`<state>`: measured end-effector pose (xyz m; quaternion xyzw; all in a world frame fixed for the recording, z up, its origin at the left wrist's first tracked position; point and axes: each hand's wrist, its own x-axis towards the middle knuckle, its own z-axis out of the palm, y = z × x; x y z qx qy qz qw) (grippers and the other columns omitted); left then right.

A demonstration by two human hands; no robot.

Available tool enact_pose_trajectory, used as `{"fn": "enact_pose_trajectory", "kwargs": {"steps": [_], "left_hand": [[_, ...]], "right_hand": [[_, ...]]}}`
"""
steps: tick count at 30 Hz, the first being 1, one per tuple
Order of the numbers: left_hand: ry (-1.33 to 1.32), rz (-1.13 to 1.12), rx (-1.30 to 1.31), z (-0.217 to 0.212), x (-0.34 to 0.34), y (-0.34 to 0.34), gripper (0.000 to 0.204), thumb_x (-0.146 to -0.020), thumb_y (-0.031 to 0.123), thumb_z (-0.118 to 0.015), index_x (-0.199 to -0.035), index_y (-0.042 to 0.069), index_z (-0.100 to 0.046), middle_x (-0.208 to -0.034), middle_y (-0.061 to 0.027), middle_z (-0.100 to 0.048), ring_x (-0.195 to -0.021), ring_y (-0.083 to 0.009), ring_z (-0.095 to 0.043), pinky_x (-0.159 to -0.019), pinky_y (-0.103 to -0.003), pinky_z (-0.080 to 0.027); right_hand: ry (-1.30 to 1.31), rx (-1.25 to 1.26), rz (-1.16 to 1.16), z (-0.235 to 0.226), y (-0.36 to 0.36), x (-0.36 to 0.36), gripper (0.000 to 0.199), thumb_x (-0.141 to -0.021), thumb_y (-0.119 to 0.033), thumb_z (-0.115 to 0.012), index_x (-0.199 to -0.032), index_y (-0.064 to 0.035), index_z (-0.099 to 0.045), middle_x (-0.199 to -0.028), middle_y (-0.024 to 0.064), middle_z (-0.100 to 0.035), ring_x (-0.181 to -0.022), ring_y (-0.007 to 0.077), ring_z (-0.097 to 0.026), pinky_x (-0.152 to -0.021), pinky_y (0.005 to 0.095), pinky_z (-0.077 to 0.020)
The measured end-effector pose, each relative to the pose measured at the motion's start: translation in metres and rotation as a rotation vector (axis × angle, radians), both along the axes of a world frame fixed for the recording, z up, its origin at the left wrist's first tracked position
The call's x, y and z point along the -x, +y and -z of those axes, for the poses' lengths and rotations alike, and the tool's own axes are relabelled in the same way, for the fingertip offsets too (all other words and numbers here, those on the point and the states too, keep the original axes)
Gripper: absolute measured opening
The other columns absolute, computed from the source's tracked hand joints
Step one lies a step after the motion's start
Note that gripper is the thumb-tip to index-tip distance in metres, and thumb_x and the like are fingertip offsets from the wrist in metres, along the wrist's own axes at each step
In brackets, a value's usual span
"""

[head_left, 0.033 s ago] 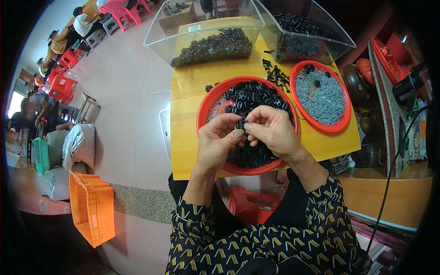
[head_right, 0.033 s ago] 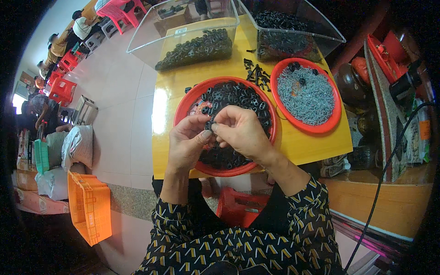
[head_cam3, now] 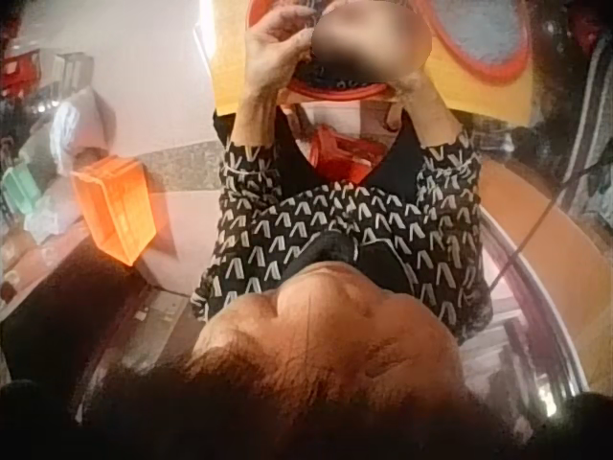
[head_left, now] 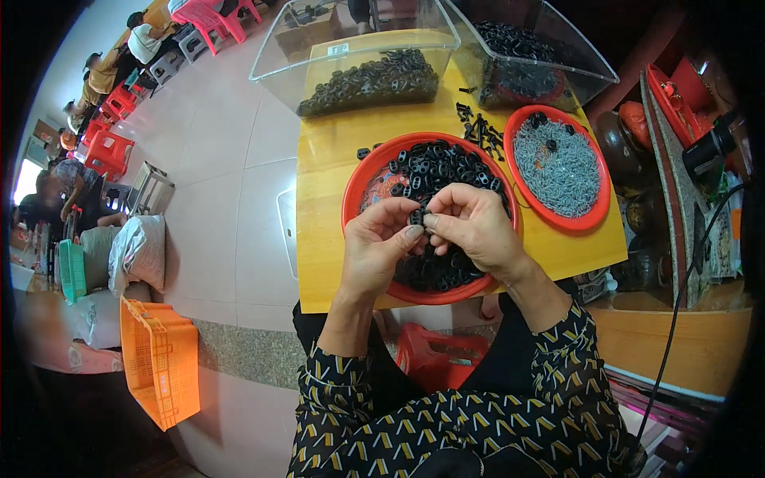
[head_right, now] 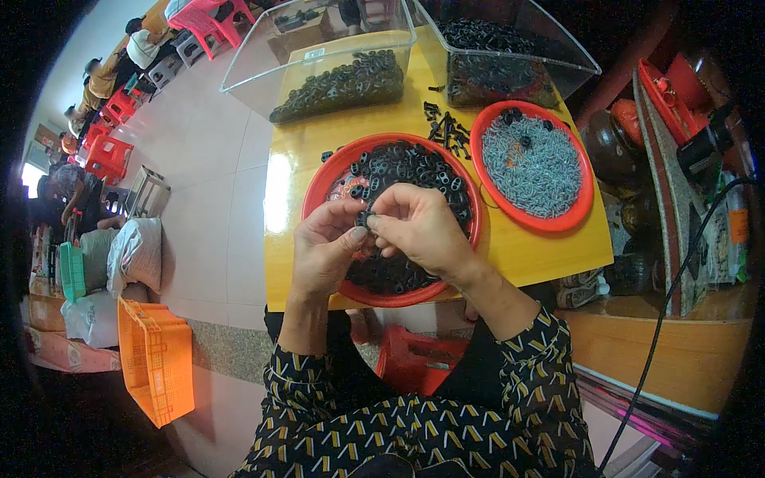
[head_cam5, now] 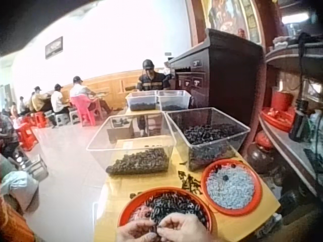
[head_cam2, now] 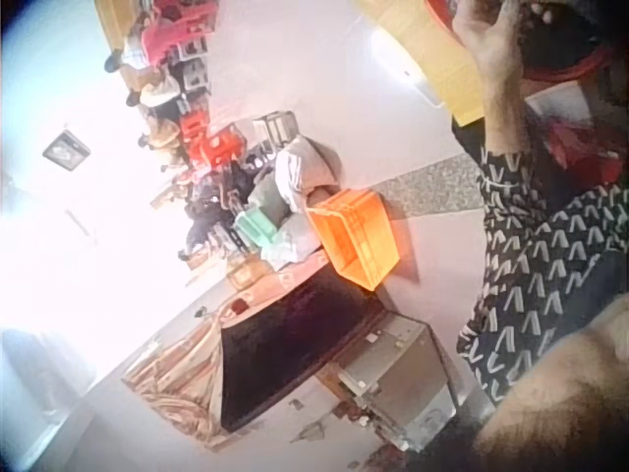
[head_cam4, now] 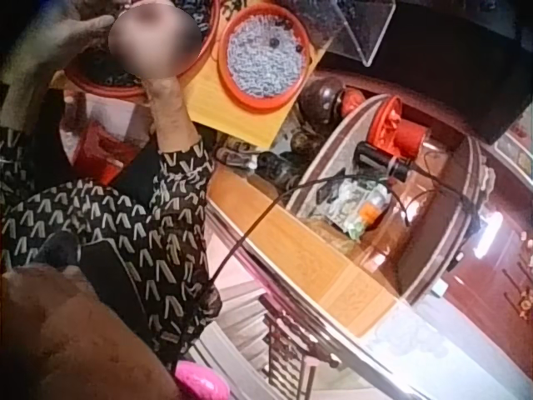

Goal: The person sits at a table and assembles small black lock components by hand. They pick up a black plastic housing and a metal shackle, fit the shackle into the housing, and place the assembled unit into a red bowl. This process is repeated continuously throughout the clip.

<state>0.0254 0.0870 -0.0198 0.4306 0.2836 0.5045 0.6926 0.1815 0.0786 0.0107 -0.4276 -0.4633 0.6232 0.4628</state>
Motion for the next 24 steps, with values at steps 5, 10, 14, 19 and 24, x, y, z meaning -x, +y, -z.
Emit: {"fn": "enact_pose_trajectory", "kwargs": {"steps": [5, 10, 14, 19, 24], "left_hand": [[-0.026, 0.020, -0.032, -0.001, 0.000, 0.000, 0.021, -0.077, -0.002, -0.060, -0.098, -0.002, -0.055, -0.076, -0.0050, -0.059, -0.064, -0.0096, -0.056, -0.056, -0.021, -0.047], [0.047, -0.005, -0.042, -0.001, -0.001, -0.001, 0.022, -0.077, -0.002, -0.061, -0.098, -0.002, -0.055, -0.074, -0.0040, -0.057, -0.063, -0.0092, -0.055, -0.056, -0.020, -0.047], [0.052, 0.014, -0.054, 0.001, 0.001, 0.000, 0.022, -0.076, -0.002, -0.062, -0.097, -0.002, -0.055, -0.073, -0.0034, -0.056, -0.063, -0.0092, -0.055, -0.055, -0.020, -0.047], [-0.013, 0.032, -0.037, -0.003, 0.002, 0.000, 0.022, -0.076, -0.002, -0.062, -0.097, -0.002, -0.056, -0.073, -0.0036, -0.056, -0.062, -0.0099, -0.056, -0.055, -0.021, -0.047], [0.049, -0.005, -0.065, -0.001, 0.003, 0.000, 0.023, -0.075, -0.003, -0.063, -0.097, -0.003, -0.056, -0.072, -0.0031, -0.056, -0.062, -0.0096, -0.055, -0.055, -0.021, -0.047]], "right_hand": [[0.173, 0.097, -0.120, 0.005, 0.007, -0.010, 0.012, -0.079, -0.007, -0.061, -0.086, 0.0008, -0.056, -0.071, 0.0036, -0.057, -0.060, 0.0080, -0.056, -0.050, 0.0201, -0.0493], [0.140, 0.109, -0.102, 0.008, 0.007, -0.009, 0.013, -0.079, -0.002, -0.059, -0.090, 0.0021, -0.055, -0.073, 0.0052, -0.057, -0.059, 0.0088, -0.056, -0.051, 0.0200, -0.0494], [0.133, 0.104, -0.136, 0.010, 0.008, -0.011, 0.014, -0.078, -0.006, -0.061, -0.089, 0.0016, -0.056, -0.073, 0.0049, -0.058, -0.060, 0.0087, -0.056, -0.050, 0.0197, -0.0487], [0.138, 0.058, -0.159, 0.009, 0.010, -0.014, 0.013, -0.077, -0.009, -0.065, -0.084, -0.0005, -0.058, -0.071, 0.0034, -0.058, -0.058, 0.0077, -0.055, -0.050, 0.0190, -0.0475], [0.146, 0.045, -0.142, 0.012, 0.007, -0.012, 0.012, -0.076, -0.010, -0.065, -0.081, -0.0008, -0.059, -0.070, 0.0027, -0.058, -0.056, 0.0068, -0.054, -0.050, 0.0185, -0.0465]]}}
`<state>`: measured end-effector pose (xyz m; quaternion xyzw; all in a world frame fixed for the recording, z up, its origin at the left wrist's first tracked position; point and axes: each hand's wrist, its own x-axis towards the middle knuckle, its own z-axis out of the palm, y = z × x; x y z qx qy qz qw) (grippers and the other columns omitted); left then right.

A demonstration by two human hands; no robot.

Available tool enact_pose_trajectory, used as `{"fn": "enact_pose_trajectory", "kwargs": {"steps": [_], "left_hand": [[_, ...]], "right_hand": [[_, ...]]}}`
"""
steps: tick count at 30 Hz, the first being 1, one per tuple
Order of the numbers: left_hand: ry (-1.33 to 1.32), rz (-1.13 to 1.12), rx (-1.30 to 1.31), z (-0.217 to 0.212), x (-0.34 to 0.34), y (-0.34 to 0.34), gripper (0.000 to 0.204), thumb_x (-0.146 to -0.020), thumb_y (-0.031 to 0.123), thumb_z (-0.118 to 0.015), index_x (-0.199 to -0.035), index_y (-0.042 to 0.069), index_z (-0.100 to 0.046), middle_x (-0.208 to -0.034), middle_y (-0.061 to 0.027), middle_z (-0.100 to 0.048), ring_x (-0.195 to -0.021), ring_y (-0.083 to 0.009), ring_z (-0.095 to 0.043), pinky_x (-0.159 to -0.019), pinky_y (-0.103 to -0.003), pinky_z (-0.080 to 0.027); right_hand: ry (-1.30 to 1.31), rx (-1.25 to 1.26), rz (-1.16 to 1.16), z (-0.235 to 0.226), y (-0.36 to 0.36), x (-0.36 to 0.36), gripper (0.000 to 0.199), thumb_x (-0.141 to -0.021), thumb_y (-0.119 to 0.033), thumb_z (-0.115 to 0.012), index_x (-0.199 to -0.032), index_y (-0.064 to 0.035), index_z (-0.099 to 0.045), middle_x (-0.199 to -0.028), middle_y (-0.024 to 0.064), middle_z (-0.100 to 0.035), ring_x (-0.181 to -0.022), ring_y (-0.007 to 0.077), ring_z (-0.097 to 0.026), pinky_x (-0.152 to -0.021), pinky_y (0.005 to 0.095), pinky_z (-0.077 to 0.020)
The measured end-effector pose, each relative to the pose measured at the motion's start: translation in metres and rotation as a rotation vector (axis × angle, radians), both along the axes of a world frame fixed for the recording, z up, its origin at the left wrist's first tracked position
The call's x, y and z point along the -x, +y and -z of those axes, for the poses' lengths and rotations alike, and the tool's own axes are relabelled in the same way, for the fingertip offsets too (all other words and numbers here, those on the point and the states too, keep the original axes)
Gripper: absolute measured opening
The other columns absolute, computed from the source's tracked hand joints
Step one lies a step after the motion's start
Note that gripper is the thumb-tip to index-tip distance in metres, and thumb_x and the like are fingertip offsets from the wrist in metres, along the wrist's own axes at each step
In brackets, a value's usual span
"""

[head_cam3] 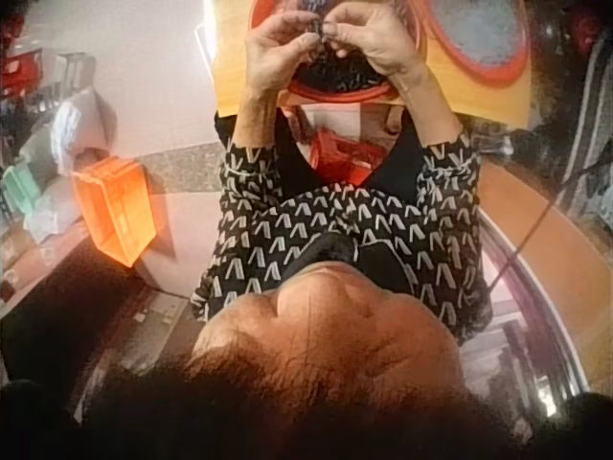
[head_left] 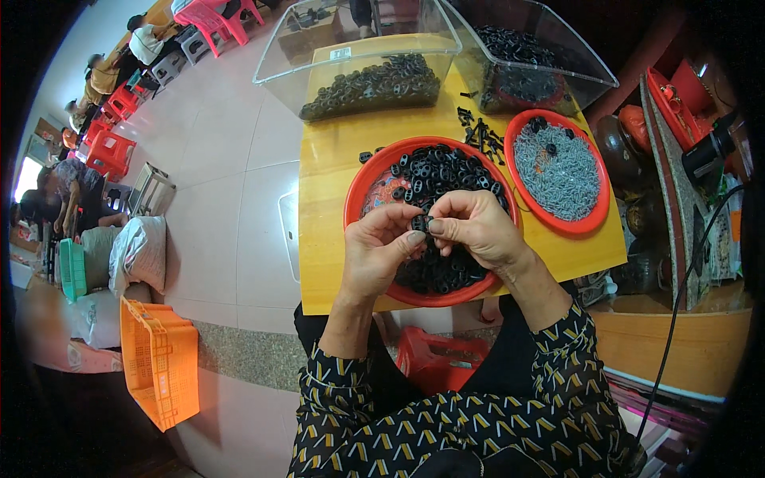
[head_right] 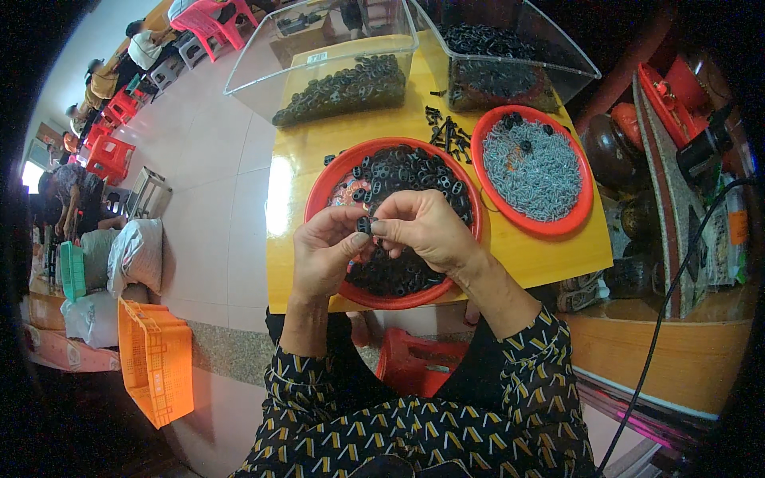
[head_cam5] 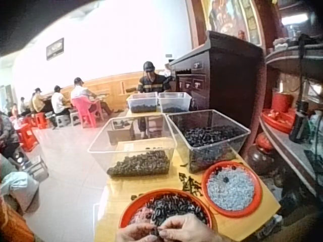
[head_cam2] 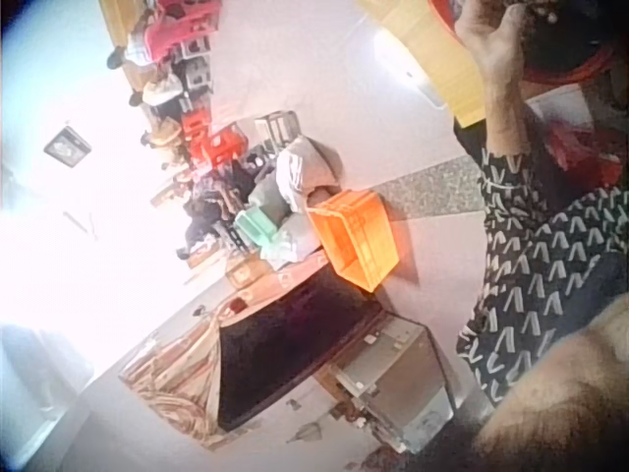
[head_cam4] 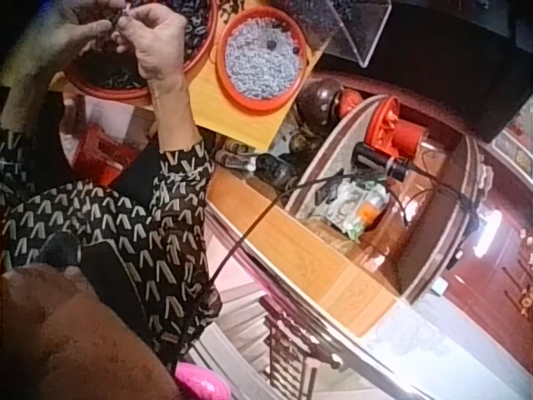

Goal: The person sits at a table and assembles small black lock components by hand. They pick up a black plastic housing and a metal shackle, fit the shackle into the housing, and place the assembled unit into a red bowl. This process is repeated continuously throughout the clip.

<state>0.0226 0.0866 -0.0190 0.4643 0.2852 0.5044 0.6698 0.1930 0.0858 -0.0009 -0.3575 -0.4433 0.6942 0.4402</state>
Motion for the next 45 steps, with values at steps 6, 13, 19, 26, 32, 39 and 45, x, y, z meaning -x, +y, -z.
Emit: {"fn": "enact_pose_trajectory", "kwargs": {"steps": [6, 13, 19, 26, 32, 39, 45], "left_hand": [[0.090, -0.033, -0.073, -0.004, -0.001, -0.002, 0.022, -0.075, -0.004, -0.063, -0.096, -0.003, -0.056, -0.071, -0.0028, -0.055, -0.062, -0.0090, -0.055, -0.055, -0.020, -0.047], [-0.031, 0.038, -0.033, 0.002, 0.002, -0.001, 0.024, -0.074, -0.004, -0.063, -0.097, -0.003, -0.057, -0.074, -0.0040, -0.057, -0.062, -0.0092, -0.056, -0.055, -0.020, -0.047], [0.037, 0.012, -0.095, -0.002, 0.002, -0.007, 0.023, -0.075, -0.005, -0.061, -0.097, -0.003, -0.058, -0.080, -0.0051, -0.059, -0.066, -0.0086, -0.056, -0.058, -0.020, -0.048], [0.154, -0.104, -0.129, -0.007, -0.008, -0.012, 0.022, -0.075, -0.009, -0.058, -0.097, -0.003, -0.058, -0.080, -0.0045, -0.059, -0.071, -0.0090, -0.057, -0.061, -0.020, -0.048], [0.257, -0.099, -0.205, -0.003, -0.009, -0.010, 0.023, -0.076, -0.009, -0.057, -0.098, -0.003, -0.056, -0.079, -0.0041, -0.059, -0.073, -0.0096, -0.057, -0.062, -0.021, -0.048], [0.070, -0.071, -0.113, -0.001, -0.005, -0.005, 0.023, -0.077, -0.007, -0.057, -0.099, -0.004, -0.055, -0.076, -0.0032, -0.057, -0.065, -0.0081, -0.055, -0.058, -0.020, -0.046], [0.162, -0.033, -0.144, 0.000, -0.006, -0.007, 0.027, -0.075, -0.007, -0.059, -0.101, -0.003, -0.054, -0.076, -0.0024, -0.056, -0.066, -0.0075, -0.054, -0.058, -0.020, -0.046]], "right_hand": [[0.098, 0.115, -0.029, 0.001, 0.002, -0.001, 0.013, -0.077, -0.010, -0.065, -0.082, 0.0004, -0.058, -0.069, 0.0027, -0.058, -0.056, 0.0072, -0.055, -0.049, 0.0178, -0.0463], [0.122, 0.068, -0.097, 0.003, 0.003, -0.003, 0.019, -0.075, -0.013, -0.068, -0.085, -0.0013, -0.056, -0.073, 0.0019, -0.056, -0.061, 0.0081, -0.056, -0.052, 0.0192, -0.0493], [0.137, 0.054, -0.135, 0.002, 0.001, -0.004, 0.018, -0.076, -0.012, -0.067, -0.084, -0.0013, -0.056, -0.075, 0.0015, -0.056, -0.064, 0.0088, -0.057, -0.055, 0.0208, -0.0509], [0.055, 0.012, -0.074, 0.005, 0.001, 0.000, 0.016, -0.077, -0.012, -0.065, -0.083, -0.0011, -0.057, -0.074, 0.0013, -0.056, -0.065, 0.0089, -0.057, -0.055, 0.0211, -0.0507], [0.057, 0.005, -0.050, 0.008, 0.002, -0.001, 0.017, -0.078, -0.013, -0.065, -0.086, -0.0011, -0.056, -0.076, 0.0034, -0.058, -0.066, 0.0103, -0.058, -0.056, 0.0215, -0.0508], [0.142, 0.104, -0.108, -0.003, 0.003, -0.012, 0.019, -0.080, -0.013, -0.062, -0.092, 0.0009, -0.056, -0.078, 0.0055, -0.059, -0.067, 0.0110, -0.059, -0.058, 0.0231, -0.0520], [-0.066, 0.025, -0.031, -0.009, -0.001, -0.007, 0.017, -0.080, -0.014, -0.062, -0.087, 0.0006, -0.057, -0.073, 0.0035, -0.057, -0.062, 0.0090, -0.057, -0.053, 0.0210, -0.0498]]}}
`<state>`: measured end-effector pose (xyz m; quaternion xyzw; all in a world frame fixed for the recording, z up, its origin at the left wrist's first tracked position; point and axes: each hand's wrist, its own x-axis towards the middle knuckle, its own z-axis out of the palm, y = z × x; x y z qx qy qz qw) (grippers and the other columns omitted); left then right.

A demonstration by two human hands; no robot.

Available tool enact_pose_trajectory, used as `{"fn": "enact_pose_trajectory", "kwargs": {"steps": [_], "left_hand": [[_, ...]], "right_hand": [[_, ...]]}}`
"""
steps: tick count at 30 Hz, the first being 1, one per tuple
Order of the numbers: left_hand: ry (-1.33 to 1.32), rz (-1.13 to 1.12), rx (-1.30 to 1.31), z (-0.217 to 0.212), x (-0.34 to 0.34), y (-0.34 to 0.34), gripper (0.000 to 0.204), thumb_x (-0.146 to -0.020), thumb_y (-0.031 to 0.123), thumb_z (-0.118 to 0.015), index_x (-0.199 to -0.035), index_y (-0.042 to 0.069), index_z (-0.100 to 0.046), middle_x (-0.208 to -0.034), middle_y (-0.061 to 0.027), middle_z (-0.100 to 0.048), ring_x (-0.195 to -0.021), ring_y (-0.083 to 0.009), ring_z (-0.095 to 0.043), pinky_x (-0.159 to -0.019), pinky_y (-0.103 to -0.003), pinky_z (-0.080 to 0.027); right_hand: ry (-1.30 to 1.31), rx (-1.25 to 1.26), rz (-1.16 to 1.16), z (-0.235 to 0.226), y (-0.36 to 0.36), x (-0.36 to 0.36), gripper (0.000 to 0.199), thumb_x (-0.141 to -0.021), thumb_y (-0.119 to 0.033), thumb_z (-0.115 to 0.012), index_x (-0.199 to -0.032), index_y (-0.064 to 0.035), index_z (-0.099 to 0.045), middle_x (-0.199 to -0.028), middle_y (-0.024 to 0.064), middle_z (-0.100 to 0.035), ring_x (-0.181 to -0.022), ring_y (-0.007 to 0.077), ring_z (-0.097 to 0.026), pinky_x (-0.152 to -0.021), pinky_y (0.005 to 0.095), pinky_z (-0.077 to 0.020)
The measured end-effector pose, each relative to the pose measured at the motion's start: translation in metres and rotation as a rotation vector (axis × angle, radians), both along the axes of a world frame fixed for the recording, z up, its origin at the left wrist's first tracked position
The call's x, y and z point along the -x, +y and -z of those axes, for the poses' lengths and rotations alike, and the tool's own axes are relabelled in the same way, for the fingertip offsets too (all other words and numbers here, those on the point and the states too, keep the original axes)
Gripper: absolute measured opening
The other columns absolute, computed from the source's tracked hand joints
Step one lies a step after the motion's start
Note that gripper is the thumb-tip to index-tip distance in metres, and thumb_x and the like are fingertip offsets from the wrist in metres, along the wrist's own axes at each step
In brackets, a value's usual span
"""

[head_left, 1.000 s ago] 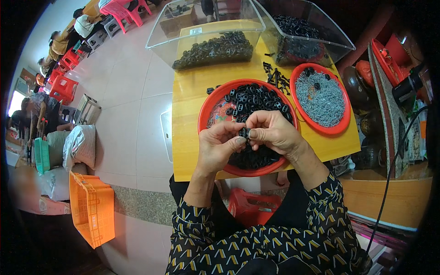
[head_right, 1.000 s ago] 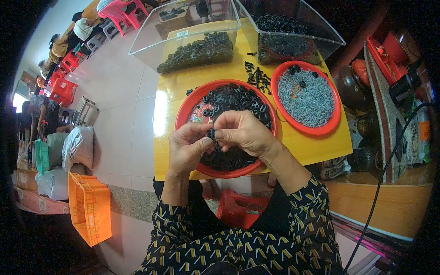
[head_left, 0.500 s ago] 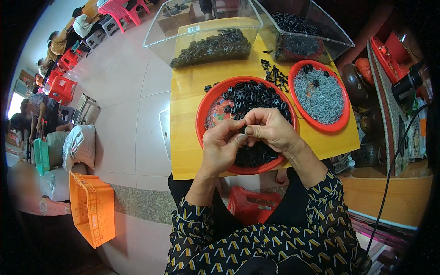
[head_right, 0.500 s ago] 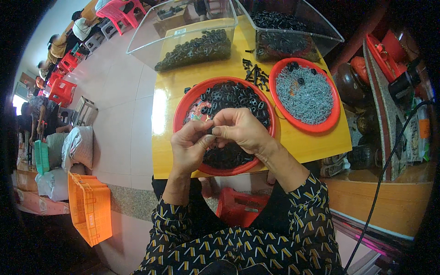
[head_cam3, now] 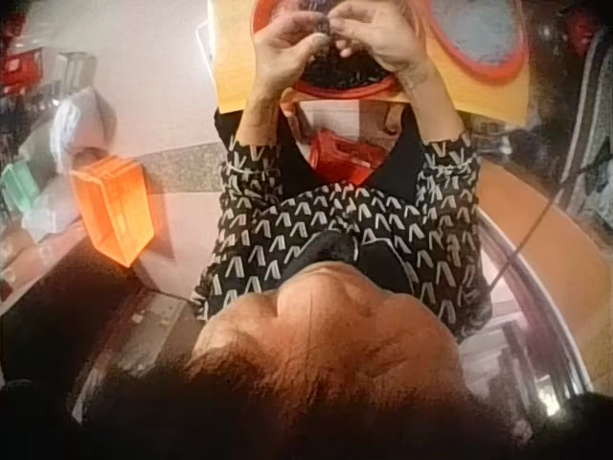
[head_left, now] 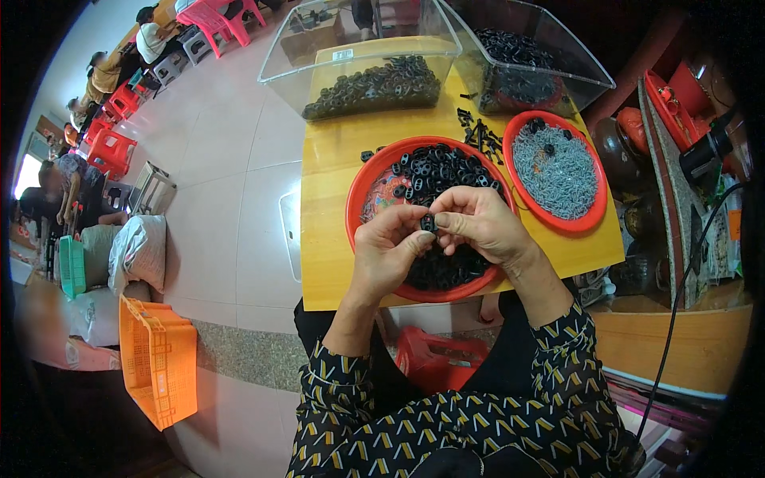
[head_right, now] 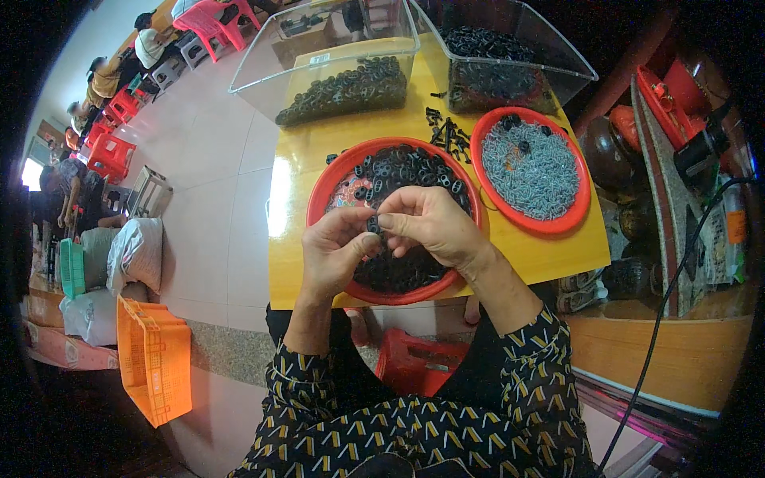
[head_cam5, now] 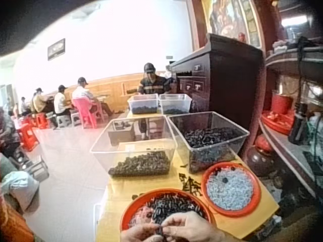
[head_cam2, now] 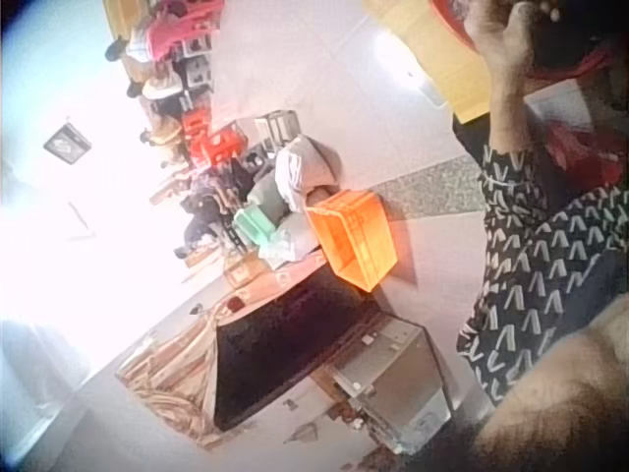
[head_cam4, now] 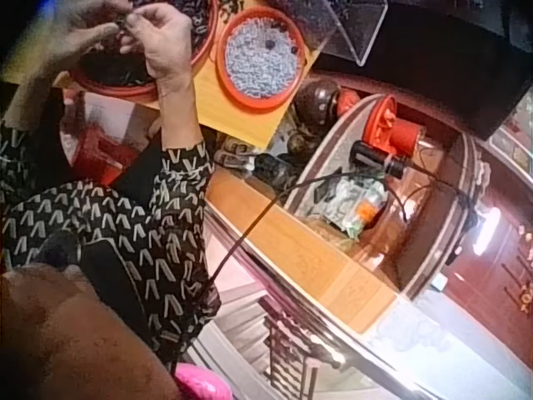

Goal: The person sits at a table and assembles small black lock components by hand. They pick up a black plastic housing and a metal shackle, fit the shackle into the housing, and place the assembled unit into a red bowl. This process is repeated continuously throughout the clip.

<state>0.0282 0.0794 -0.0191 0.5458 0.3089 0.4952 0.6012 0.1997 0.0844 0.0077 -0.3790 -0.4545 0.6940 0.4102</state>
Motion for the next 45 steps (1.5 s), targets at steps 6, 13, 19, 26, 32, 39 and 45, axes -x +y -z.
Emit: {"fn": "enact_pose_trajectory", "kwargs": {"steps": [6, 13, 19, 26, 32, 39, 45], "left_hand": [[0.015, -0.014, -0.057, 0.003, 0.012, 0.002, 0.038, -0.071, -0.005, -0.065, -0.106, -0.001, -0.053, -0.081, -0.0027, -0.057, -0.072, -0.0083, -0.054, -0.063, -0.022, -0.046], [0.661, -0.462, -0.515, -0.014, 0.064, 0.026, 0.019, -0.063, 0.002, -0.068, -0.081, 0.003, -0.062, -0.078, -0.0068, -0.058, -0.073, -0.0198, -0.054, -0.063, -0.030, -0.044], [0.968, -0.306, -0.661, -0.013, 0.060, 0.021, 0.011, -0.060, 0.001, -0.064, -0.070, 0.004, -0.062, -0.076, -0.0080, -0.058, -0.070, -0.0268, -0.050, -0.066, -0.035, -0.042], [1.243, -0.336, -0.740, -0.005, 0.033, 0.029, 0.011, -0.057, 0.010, -0.066, -0.068, 0.009, -0.064, -0.073, -0.0051, -0.055, -0.074, -0.0252, -0.050, -0.070, -0.036, -0.039], [1.319, -0.341, -0.739, -0.004, 0.029, 0.030, 0.011, -0.054, 0.012, -0.066, -0.064, 0.009, -0.061, -0.071, -0.0035, -0.055, -0.075, -0.0235, -0.050, -0.070, -0.036, -0.035], [1.328, -0.321, -0.746, -0.004, 0.034, 0.029, 0.013, -0.054, 0.011, -0.065, -0.066, 0.008, -0.063, -0.067, -0.0059, -0.056, -0.075, -0.0232, -0.051, -0.070, -0.036, -0.032], [1.365, -0.340, -0.729, -0.003, 0.029, 0.031, 0.011, -0.057, 0.010, -0.063, -0.067, 0.008, -0.065, -0.065, -0.0051, -0.056, -0.074, -0.0233, -0.050, -0.070, -0.036, -0.033]], "right_hand": [[-0.139, -0.040, 0.040, -0.012, 0.004, 0.002, 0.009, -0.078, -0.008, -0.060, -0.083, -0.0003, -0.056, -0.067, 0.0046, -0.057, -0.053, 0.0098, -0.055, -0.046, 0.0205, -0.0465], [0.165, -0.331, 0.524, -0.080, 0.103, -0.071, 0.016, -0.085, -0.014, -0.052, -0.085, 0.0011, -0.057, -0.071, 0.0074, -0.059, -0.064, 0.0140, -0.058, -0.061, 0.0238, -0.0506], [-0.320, -0.320, 0.428, -0.044, 0.054, -0.023, 0.013, -0.083, -0.011, -0.054, -0.082, 0.0008, -0.058, -0.067, 0.0033, -0.056, -0.057, 0.0080, -0.054, -0.050, 0.0207, -0.0453], [-0.841, -0.572, 0.122, -0.022, 0.021, 0.002, 0.015, -0.073, -0.013, -0.060, -0.079, 0.0010, -0.060, -0.071, 0.0165, -0.059, -0.067, 0.0266, -0.058, -0.063, 0.0347, -0.0447], [-0.991, -0.811, 0.065, -0.005, 0.018, 0.004, 0.009, -0.071, -0.010, -0.058, -0.074, -0.0016, -0.061, -0.073, 0.0157, -0.059, -0.074, 0.0321, -0.057, -0.069, 0.0395, -0.0444], [-1.189, -1.005, -0.118, 0.006, -0.003, 0.035, 0.007, -0.069, -0.008, -0.060, -0.074, -0.0028, -0.058, -0.076, 0.0091, -0.054, -0.077, 0.0267, -0.050, -0.071, 0.0363, -0.0415], [-1.259, -0.977, -0.187, 0.010, -0.004, 0.041, 0.008, -0.064, -0.001, -0.054, -0.072, -0.0010, -0.055, -0.079, 0.0122, -0.053, -0.080, 0.0276, -0.048, -0.072, 0.0371, -0.0409]]}}
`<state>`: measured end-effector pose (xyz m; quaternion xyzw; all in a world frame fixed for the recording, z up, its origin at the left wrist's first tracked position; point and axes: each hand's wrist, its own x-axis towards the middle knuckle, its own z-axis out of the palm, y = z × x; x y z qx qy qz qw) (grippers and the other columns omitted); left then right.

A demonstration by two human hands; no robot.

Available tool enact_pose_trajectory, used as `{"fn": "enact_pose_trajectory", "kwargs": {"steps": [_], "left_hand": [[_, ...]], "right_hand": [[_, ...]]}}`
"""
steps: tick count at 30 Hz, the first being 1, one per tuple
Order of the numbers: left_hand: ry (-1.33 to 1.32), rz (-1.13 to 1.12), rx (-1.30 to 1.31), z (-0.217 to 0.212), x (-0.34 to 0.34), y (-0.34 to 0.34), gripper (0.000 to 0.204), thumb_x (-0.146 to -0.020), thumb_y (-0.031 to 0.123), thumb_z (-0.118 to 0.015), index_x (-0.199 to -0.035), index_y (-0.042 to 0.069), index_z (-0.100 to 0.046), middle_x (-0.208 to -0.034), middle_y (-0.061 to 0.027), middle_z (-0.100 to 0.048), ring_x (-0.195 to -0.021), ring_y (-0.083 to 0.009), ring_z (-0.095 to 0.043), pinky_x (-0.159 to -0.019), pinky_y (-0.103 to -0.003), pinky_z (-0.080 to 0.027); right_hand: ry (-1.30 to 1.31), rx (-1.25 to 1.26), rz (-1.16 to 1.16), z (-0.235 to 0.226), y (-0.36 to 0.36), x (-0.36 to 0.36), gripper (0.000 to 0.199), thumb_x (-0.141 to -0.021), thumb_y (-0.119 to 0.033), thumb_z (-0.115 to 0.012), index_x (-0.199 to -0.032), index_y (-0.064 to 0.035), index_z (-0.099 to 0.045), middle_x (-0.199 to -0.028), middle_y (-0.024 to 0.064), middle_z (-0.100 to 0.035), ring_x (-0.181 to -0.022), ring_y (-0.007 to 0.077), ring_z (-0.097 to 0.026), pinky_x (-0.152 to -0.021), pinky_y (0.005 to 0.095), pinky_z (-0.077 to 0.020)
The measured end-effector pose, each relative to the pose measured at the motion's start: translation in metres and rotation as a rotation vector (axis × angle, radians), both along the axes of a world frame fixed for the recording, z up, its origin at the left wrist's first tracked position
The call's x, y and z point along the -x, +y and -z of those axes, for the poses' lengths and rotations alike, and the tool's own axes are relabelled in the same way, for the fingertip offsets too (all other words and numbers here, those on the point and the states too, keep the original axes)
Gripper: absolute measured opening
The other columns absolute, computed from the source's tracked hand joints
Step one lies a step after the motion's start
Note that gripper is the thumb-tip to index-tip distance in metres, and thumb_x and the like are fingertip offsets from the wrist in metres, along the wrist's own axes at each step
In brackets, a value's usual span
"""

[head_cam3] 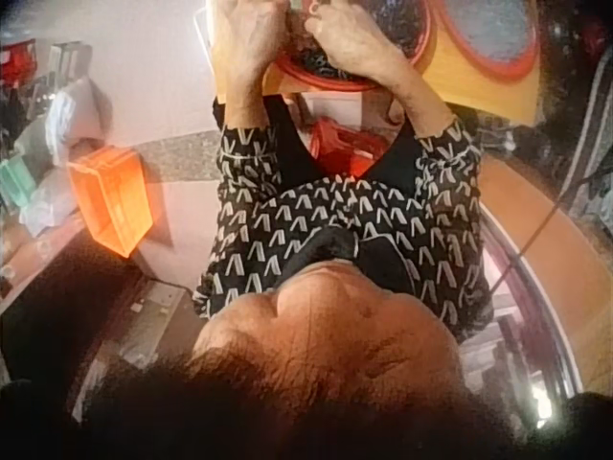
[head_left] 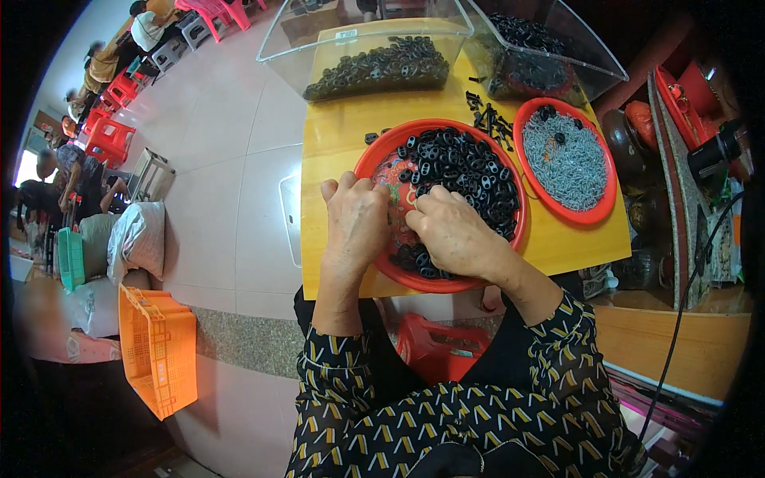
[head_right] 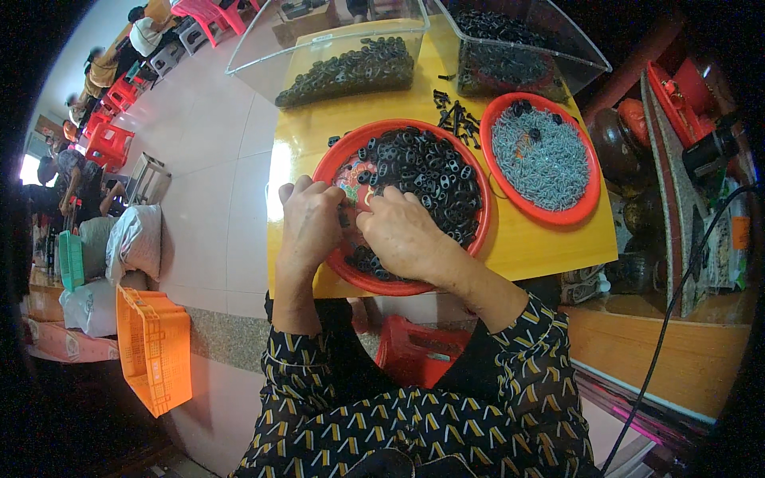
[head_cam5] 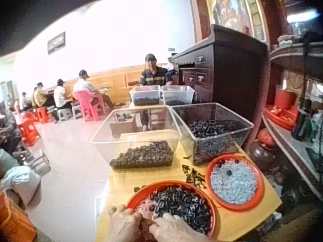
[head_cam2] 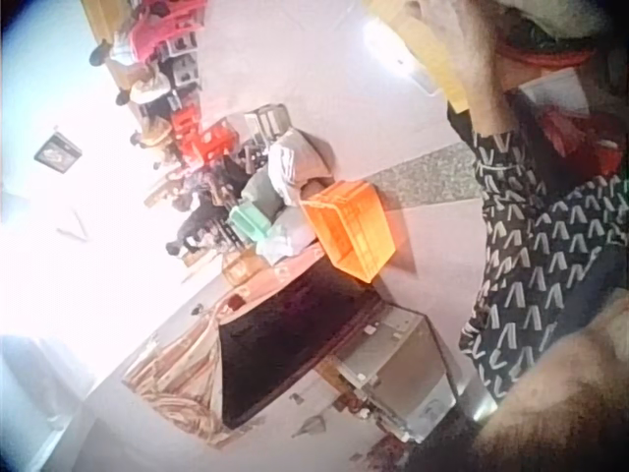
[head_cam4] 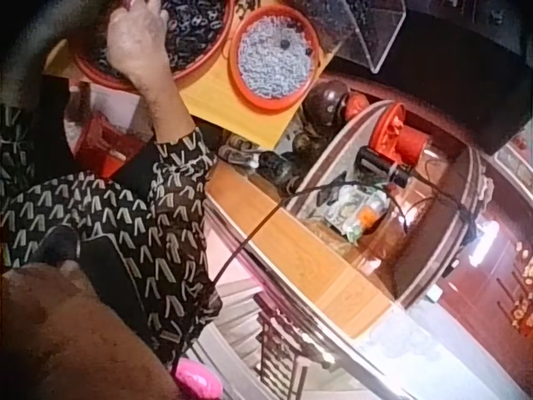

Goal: The person sits at a table and assembles small black lock components by hand. They pick up a black plastic housing and a metal shackle, fit the shackle into the housing, and place the assembled unit into a red bowl. This process is repeated continuously throughout the clip.

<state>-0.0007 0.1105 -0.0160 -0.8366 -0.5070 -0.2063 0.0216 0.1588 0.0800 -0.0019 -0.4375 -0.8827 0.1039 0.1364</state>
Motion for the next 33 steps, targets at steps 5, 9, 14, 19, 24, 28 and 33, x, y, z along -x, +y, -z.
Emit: {"fn": "enact_pose_trajectory", "kwargs": {"steps": [5, 9, 14, 19, 24, 28, 33], "left_hand": [[0.003, 0.017, -0.042, 0.003, -0.004, -0.001, 0.009, -0.057, 0.012, -0.064, -0.064, 0.007, -0.062, -0.066, -0.0065, -0.054, -0.074, -0.0243, -0.050, -0.070, -0.036, -0.034], [-0.014, 0.011, -0.062, 0.009, -0.008, 0.001, 0.008, -0.060, 0.013, -0.063, -0.064, 0.007, -0.059, -0.068, -0.0083, -0.054, -0.074, -0.0253, -0.050, -0.069, -0.037, -0.033], [-0.064, 0.042, 0.007, 0.009, -0.009, 0.001, 0.011, -0.060, 0.013, -0.061, -0.069, 0.007, -0.059, -0.070, -0.0099, -0.055, -0.074, -0.0256, -0.051, -0.069, -0.037, -0.032], [-0.134, 0.088, 0.033, 0.004, -0.007, 0.000, 0.013, -0.060, 0.009, -0.061, -0.072, 0.007, -0.057, -0.073, -0.0093, -0.055, -0.073, -0.0263, -0.051, -0.069, -0.037, -0.031], [-0.287, 0.091, -0.095, 0.003, 0.004, 0.004, 0.014, -0.062, 0.003, -0.058, -0.076, 0.007, -0.057, -0.074, -0.0080, -0.055, -0.074, -0.0261, -0.051, -0.069, -0.037, -0.032], [-0.148, 0.091, -0.020, -0.004, 0.008, -0.002, 0.013, -0.065, 0.002, -0.057, -0.077, 0.007, -0.060, -0.075, -0.0071, -0.055, -0.077, -0.0253, -0.052, -0.072, -0.036, -0.033], [-0.049, 0.079, 0.061, -0.001, -0.006, 0.000, 0.010, -0.061, 0.007, -0.060, -0.071, 0.007, -0.061, -0.075, -0.0086, -0.057, -0.078, -0.0253, -0.052, -0.070, -0.037, -0.034]], "right_hand": [[-0.014, 0.002, -0.011, -0.004, -0.001, 0.000, 0.012, -0.062, 0.001, -0.053, -0.074, 0.0003, -0.052, -0.080, 0.0136, -0.052, -0.080, 0.0286, -0.048, -0.070, 0.0372, -0.0403], [-0.020, 0.001, -0.003, -0.002, -0.003, 0.000, 0.014, -0.062, 0.001, -0.053, -0.076, 0.0005, -0.051, -0.081, 0.0138, -0.052, -0.080, 0.0287, -0.048, -0.069, 0.0376, -0.0402], [-0.034, 0.006, 0.009, 0.002, -0.004, 0.001, 0.015, -0.063, 0.001, -0.054, -0.078, 0.0004, -0.050, -0.081, 0.0140, -0.053, -0.079, 0.0289, -0.049, -0.069, 0.0384, -0.0403], [0.066, 0.043, 0.002, 0.000, -0.001, -0.003, 0.015, -0.065, 0.001, -0.055, -0.079, -0.0005, -0.050, -0.080, 0.0145, -0.052, -0.078, 0.0304, -0.049, -0.069, 0.0385, -0.0400], [0.306, -0.015, 0.041, 0.001, 0.010, -0.016, 0.016, -0.068, -0.002, -0.057, -0.083, -0.0009, -0.053, -0.079, 0.0153, -0.052, -0.077, 0.0317, -0.049, -0.071, 0.0393, -0.0405], [0.352, -0.063, 0.099, -0.001, 0.015, -0.024, 0.011, -0.068, -0.004, -0.056, -0.079, -0.0016, -0.056, -0.078, 0.0157, -0.053, -0.076, 0.0321, -0.050, -0.071, 0.0400, -0.0412], [0.310, -0.099, 0.138, -0.009, 0.020, -0.038, 0.004, -0.069, -0.005, -0.057, -0.072, -0.0023, -0.057, -0.074, 0.0148, -0.053, -0.075, 0.0319, -0.050, -0.071, 0.0395, -0.0415]]}}
